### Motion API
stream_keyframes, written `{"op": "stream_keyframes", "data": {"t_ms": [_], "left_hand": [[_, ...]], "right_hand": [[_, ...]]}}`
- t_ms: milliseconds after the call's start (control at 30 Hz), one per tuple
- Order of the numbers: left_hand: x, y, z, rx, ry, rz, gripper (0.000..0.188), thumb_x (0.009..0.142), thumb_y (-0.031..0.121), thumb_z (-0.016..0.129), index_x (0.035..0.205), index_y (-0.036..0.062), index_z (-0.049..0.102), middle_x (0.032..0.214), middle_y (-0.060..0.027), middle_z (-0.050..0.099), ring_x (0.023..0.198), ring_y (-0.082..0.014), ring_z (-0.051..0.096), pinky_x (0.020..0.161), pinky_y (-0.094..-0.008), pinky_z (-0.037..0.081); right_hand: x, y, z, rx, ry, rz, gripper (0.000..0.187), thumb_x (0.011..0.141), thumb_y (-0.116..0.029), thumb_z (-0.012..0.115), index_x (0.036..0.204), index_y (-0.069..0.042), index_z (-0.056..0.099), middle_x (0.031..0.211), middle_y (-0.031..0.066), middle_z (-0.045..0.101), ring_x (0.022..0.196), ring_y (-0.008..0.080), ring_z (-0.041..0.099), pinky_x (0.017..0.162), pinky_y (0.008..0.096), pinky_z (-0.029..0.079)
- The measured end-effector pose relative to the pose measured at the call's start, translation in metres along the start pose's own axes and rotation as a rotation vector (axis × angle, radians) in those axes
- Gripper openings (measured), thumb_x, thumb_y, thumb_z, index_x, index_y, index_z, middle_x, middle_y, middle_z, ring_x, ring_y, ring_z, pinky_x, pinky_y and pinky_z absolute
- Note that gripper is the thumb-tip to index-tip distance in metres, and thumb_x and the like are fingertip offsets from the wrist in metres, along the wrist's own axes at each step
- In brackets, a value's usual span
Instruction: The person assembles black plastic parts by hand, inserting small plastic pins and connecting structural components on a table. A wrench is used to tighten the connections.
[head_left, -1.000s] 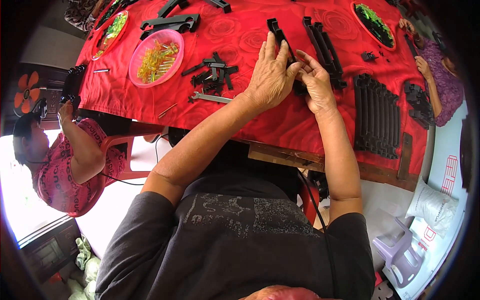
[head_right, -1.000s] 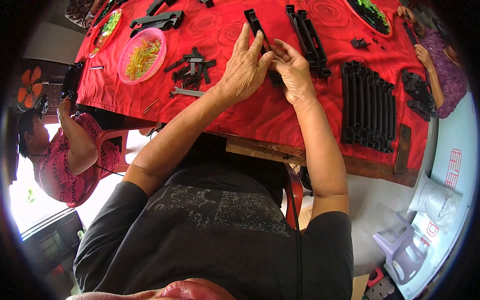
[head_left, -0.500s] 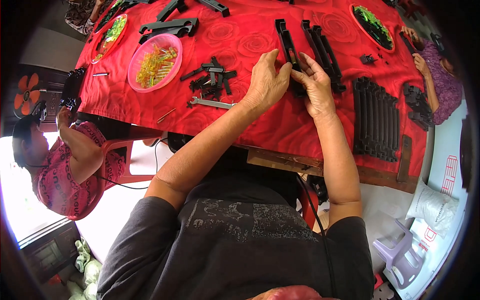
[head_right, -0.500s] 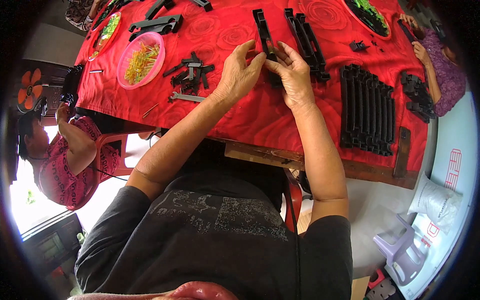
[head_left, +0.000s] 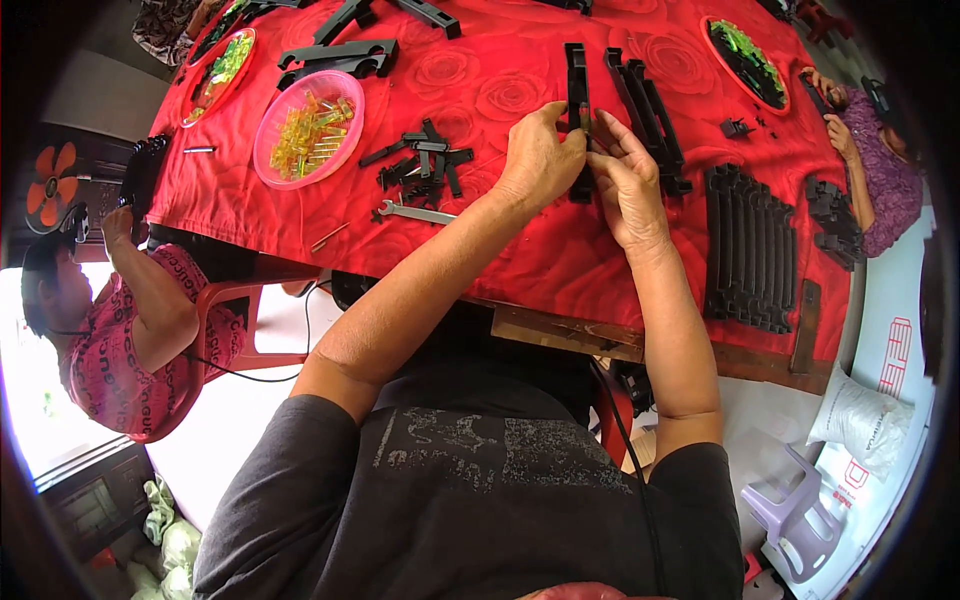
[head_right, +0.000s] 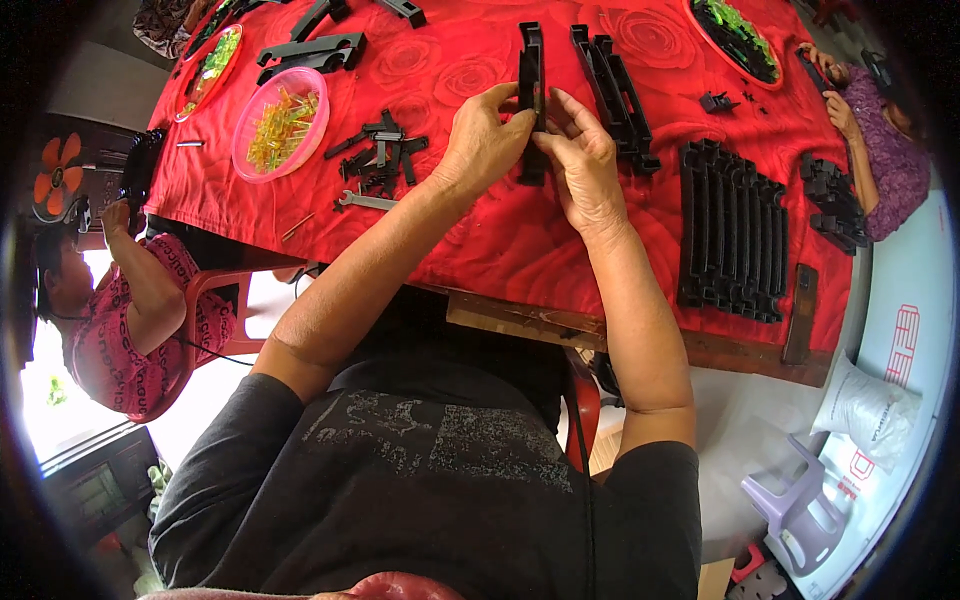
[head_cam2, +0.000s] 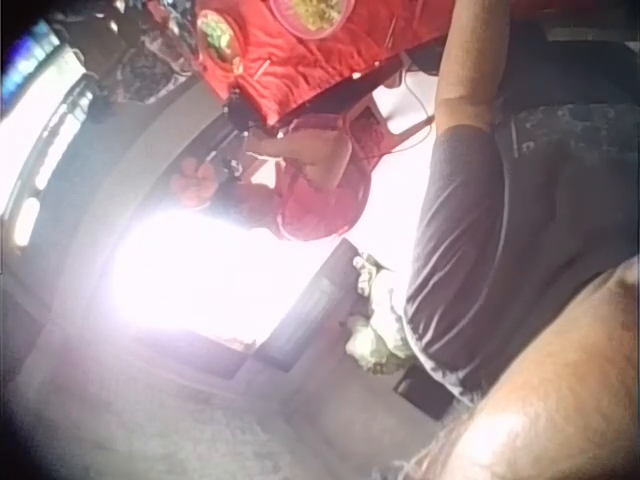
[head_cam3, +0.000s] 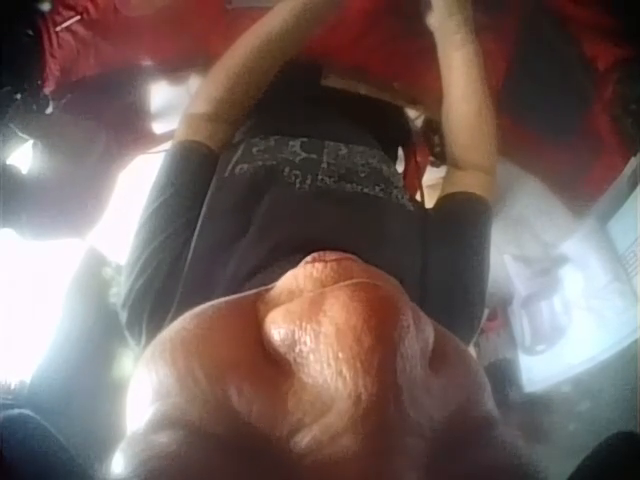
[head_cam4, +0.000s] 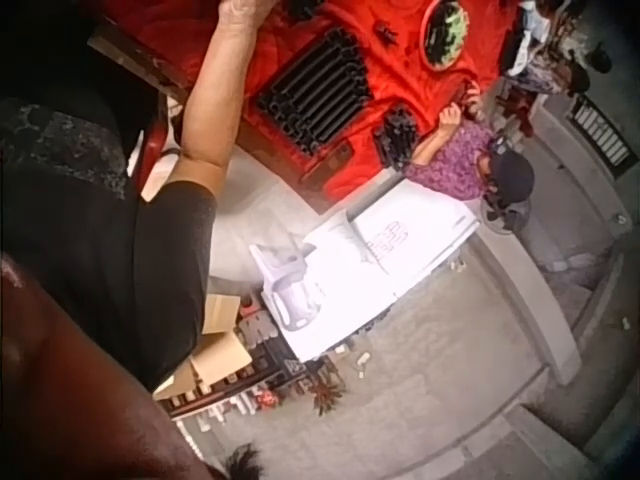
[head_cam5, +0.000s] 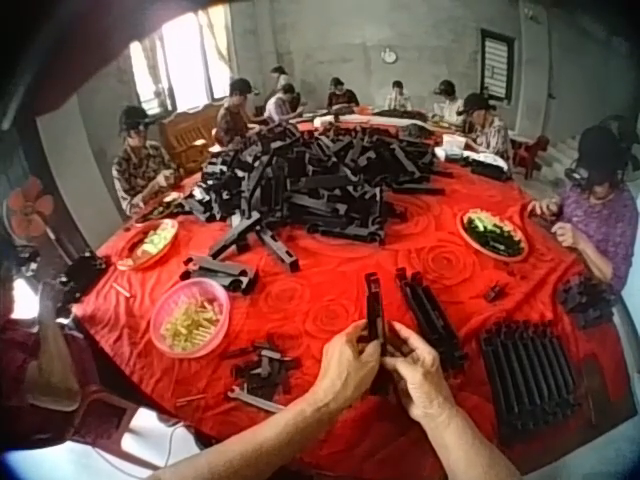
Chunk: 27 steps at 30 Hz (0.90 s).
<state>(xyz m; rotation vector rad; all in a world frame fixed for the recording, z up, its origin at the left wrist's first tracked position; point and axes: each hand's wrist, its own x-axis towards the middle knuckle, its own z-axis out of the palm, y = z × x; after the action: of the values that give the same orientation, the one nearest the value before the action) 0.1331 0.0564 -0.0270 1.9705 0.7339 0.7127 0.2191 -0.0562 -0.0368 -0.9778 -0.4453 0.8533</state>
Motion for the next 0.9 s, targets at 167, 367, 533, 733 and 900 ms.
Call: {"op": "stream_keyframes", "data": {"t_ms": [167,367,533,733,900], "left_hand": [[-0.009,0.013,-0.009,0.057,-0.004,0.099,0.033,0.08,0.01,0.058,0.109,-0.0033,0.065,0.092,-0.0296,0.066,0.091,-0.044,0.066,0.083,-0.0501,0.052],[-0.017,0.003,-0.02,0.12,-0.052,0.301,0.031,0.082,0.004,0.058,0.112,-0.0022,0.063,0.093,-0.0269,0.066,0.087,-0.0429,0.066,0.077,-0.048,0.053],[-0.024,0.004,-0.023,0.137,-0.094,0.298,0.04,0.083,0.0,0.059,0.123,-0.0027,0.061,0.101,-0.0252,0.068,0.094,-0.0391,0.068,0.08,-0.0423,0.055],[-0.032,0.003,-0.028,0.022,-0.079,0.381,0.043,0.083,-0.009,0.055,0.124,0.0021,0.062,0.109,-0.0218,0.065,0.095,-0.0382,0.068,0.081,-0.04,0.056],[-0.036,-0.001,-0.027,0.051,-0.085,0.415,0.037,0.085,-0.009,0.056,0.118,0.0016,0.066,0.113,-0.0216,0.064,0.096,-0.0384,0.067,0.081,-0.0397,0.056]], "right_hand": [[0.003,0.003,-0.007,0.028,-0.011,0.02,0.044,0.093,-0.001,0.062,0.135,0.0,0.05,0.121,0.0091,0.064,0.109,0.0173,0.063,0.097,0.0314,0.052],[0.003,-0.001,-0.006,0.032,0.037,0.091,0.031,0.095,-0.014,0.067,0.123,-0.002,0.06,0.108,0.0065,0.069,0.101,0.0154,0.066,0.089,0.032,0.055],[0.003,0.0,-0.012,-0.076,0.09,0.102,0.026,0.095,-0.016,0.068,0.117,-0.005,0.063,0.103,0.0059,0.07,0.092,0.0147,0.068,0.083,0.0315,0.057],[-0.002,-0.007,-0.004,-0.044,0.104,0.124,0.023,0.095,-0.018,0.068,0.114,-0.007,0.064,0.103,0.0057,0.07,0.091,0.0159,0.069,0.082,0.0314,0.058],[-0.001,-0.01,-0.006,0.06,0.032,0.13,0.024,0.095,-0.022,0.068,0.113,-0.007,0.065,0.103,0.0056,0.07,0.094,0.0165,0.068,0.081,0.0316,0.058]]}}
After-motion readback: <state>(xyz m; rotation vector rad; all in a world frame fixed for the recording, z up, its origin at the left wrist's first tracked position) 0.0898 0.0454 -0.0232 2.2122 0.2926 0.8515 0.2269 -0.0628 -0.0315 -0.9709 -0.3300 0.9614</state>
